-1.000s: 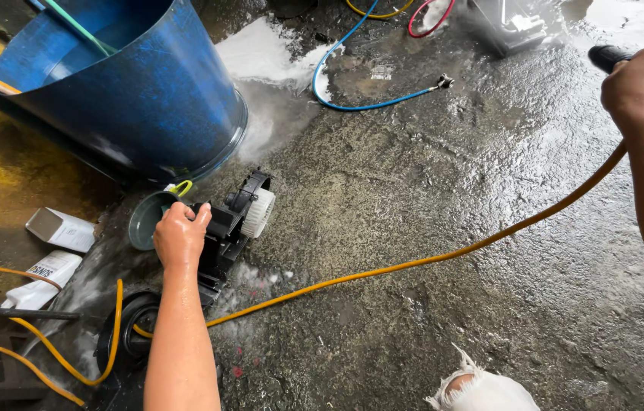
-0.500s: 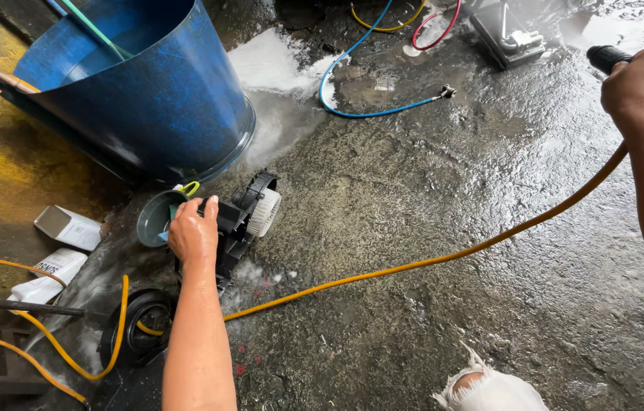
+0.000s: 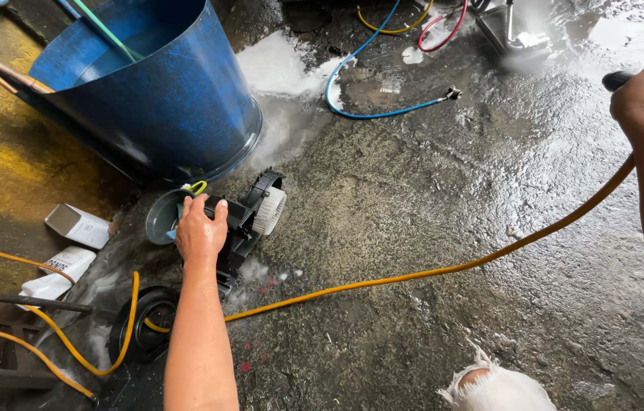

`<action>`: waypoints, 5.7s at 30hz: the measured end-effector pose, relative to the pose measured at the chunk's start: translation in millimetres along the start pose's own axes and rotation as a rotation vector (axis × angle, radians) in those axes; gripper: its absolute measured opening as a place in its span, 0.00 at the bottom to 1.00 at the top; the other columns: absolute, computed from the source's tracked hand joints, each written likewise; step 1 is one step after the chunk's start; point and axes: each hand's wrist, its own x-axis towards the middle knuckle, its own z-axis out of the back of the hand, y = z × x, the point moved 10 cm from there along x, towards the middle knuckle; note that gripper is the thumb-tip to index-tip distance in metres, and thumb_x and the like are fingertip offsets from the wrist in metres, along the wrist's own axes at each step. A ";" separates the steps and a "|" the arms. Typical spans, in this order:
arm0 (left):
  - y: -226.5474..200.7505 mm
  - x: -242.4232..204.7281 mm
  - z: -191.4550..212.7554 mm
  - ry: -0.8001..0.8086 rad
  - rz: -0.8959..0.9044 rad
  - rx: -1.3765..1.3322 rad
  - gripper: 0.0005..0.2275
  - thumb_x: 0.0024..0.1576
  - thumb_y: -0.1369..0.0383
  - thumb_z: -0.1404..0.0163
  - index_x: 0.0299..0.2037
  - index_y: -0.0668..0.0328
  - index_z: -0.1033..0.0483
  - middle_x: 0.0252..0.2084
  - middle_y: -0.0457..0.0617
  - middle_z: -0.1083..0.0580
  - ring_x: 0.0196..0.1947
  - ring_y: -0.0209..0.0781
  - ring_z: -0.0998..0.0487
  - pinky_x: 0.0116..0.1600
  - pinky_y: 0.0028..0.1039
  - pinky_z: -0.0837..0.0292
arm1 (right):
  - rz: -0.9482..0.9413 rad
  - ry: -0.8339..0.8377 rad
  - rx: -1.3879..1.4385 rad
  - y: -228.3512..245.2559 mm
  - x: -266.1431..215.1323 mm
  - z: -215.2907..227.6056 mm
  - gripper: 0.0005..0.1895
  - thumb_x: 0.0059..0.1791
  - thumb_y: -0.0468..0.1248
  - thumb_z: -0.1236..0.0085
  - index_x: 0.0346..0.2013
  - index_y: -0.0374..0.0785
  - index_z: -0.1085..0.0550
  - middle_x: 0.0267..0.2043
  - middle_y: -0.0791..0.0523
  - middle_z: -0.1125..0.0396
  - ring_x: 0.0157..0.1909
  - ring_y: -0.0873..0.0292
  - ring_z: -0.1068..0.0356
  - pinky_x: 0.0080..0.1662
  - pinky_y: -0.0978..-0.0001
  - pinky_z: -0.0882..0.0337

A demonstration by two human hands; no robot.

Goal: The person uses a high-pressure water spray to clean several black plastic components and a metal radiator-like part on a wet concrete floor. They reposition the items to ensure thorough rinsing of all surfaces.

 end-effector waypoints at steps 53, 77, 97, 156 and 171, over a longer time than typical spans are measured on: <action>38.6 -13.9 -20.8 0.163 -0.077 -0.003 0.42 0.47 0.76 0.39 0.70 0.45 0.50 0.68 0.57 0.43 0.66 0.66 0.37 0.66 0.49 0.36 | 1.398 0.267 -0.025 232.3 -453.4 219.8 0.25 0.55 0.53 0.54 0.64 0.52 0.28 0.27 0.60 0.34 0.21 0.60 0.31 0.27 0.64 0.29; 35.3 -22.3 -17.7 0.448 0.140 0.015 0.44 0.48 0.84 0.47 0.72 0.31 0.52 0.76 0.47 0.51 0.74 0.64 0.46 0.70 0.71 0.55 | 1.410 0.727 -0.115 270.5 -531.9 177.2 0.25 0.55 0.51 0.60 0.67 0.55 0.36 0.40 0.56 0.29 0.30 0.53 0.23 0.35 0.57 0.20; 43.6 -13.0 -14.6 0.423 0.160 0.017 0.45 0.46 0.85 0.49 0.72 0.31 0.52 0.76 0.47 0.50 0.72 0.62 0.43 0.70 0.66 0.51 | 1.192 0.806 -0.244 272.9 -524.0 140.4 0.23 0.60 0.41 0.66 0.71 0.49 0.39 0.41 0.50 0.31 0.32 0.52 0.22 0.33 0.58 0.19; -15.5 34.0 -145.0 0.745 0.117 1.204 0.47 0.51 0.31 0.51 0.71 0.61 0.36 0.72 0.66 0.39 0.73 0.76 0.46 0.69 0.75 0.63 | 0.774 0.806 0.067 223.4 -341.4 53.7 0.21 0.56 0.47 0.52 0.64 0.57 0.28 0.27 0.51 0.26 0.26 0.52 0.26 0.34 0.55 0.23; 17.4 40.0 -169.4 0.281 -0.066 0.842 0.41 0.48 0.34 0.43 0.53 0.70 0.23 0.55 0.61 0.24 0.65 0.63 0.34 0.69 0.49 0.45 | 0.900 0.777 0.156 281.1 -376.3 75.4 0.19 0.54 0.47 0.51 0.60 0.58 0.26 0.31 0.52 0.25 0.33 0.50 0.23 0.41 0.52 0.23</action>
